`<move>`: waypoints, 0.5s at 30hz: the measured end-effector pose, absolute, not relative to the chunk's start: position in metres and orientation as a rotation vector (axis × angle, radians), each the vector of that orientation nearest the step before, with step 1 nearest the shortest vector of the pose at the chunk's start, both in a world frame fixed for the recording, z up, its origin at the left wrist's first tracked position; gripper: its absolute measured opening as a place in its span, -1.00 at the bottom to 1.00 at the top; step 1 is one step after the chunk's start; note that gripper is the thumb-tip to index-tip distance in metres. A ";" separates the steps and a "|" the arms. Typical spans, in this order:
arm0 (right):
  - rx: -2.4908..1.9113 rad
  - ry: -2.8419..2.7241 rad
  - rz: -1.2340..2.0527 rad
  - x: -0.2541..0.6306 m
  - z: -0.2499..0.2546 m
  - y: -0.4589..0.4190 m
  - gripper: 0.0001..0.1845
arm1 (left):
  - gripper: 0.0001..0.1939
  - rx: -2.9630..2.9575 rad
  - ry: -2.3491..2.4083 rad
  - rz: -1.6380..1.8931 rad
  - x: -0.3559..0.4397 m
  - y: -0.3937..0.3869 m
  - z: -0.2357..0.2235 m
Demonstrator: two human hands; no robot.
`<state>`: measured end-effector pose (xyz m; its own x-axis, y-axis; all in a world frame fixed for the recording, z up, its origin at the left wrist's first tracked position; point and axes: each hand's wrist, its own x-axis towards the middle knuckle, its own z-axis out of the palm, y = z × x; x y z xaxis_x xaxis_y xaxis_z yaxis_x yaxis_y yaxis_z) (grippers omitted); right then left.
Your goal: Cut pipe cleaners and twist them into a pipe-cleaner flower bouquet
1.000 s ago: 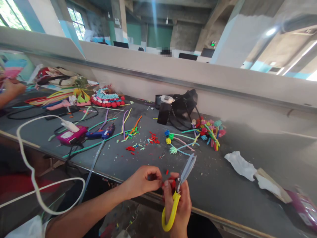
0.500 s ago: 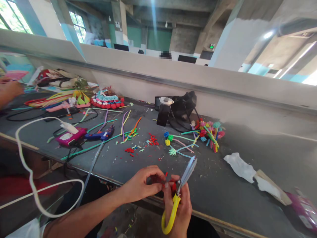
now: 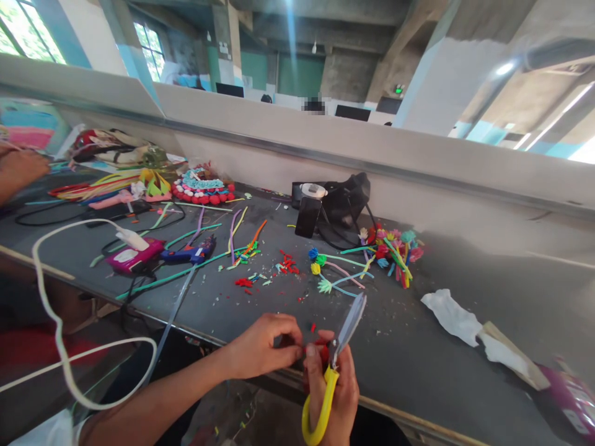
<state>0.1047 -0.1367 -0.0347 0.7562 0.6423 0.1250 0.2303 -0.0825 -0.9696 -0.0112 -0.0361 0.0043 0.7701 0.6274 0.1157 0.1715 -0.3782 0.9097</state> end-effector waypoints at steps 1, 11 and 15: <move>-1.663 -0.716 0.400 0.105 -0.033 -0.138 -0.52 | -0.91 1.777 0.624 0.582 -0.011 -0.036 0.007; -1.698 -1.163 0.048 0.094 -0.063 -0.137 -0.61 | -0.83 0.847 0.612 1.057 -0.007 -0.031 0.015; -1.690 -1.318 -0.097 0.097 -0.070 -0.136 -0.67 | -0.84 0.811 0.620 1.092 -0.004 -0.037 0.013</move>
<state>0.0969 -0.1362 -0.0704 0.4140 0.7092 0.5706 0.7852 0.0389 -0.6180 -0.0041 -0.0368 0.0128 0.3473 0.9365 -0.0473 -0.5203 0.2344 0.8212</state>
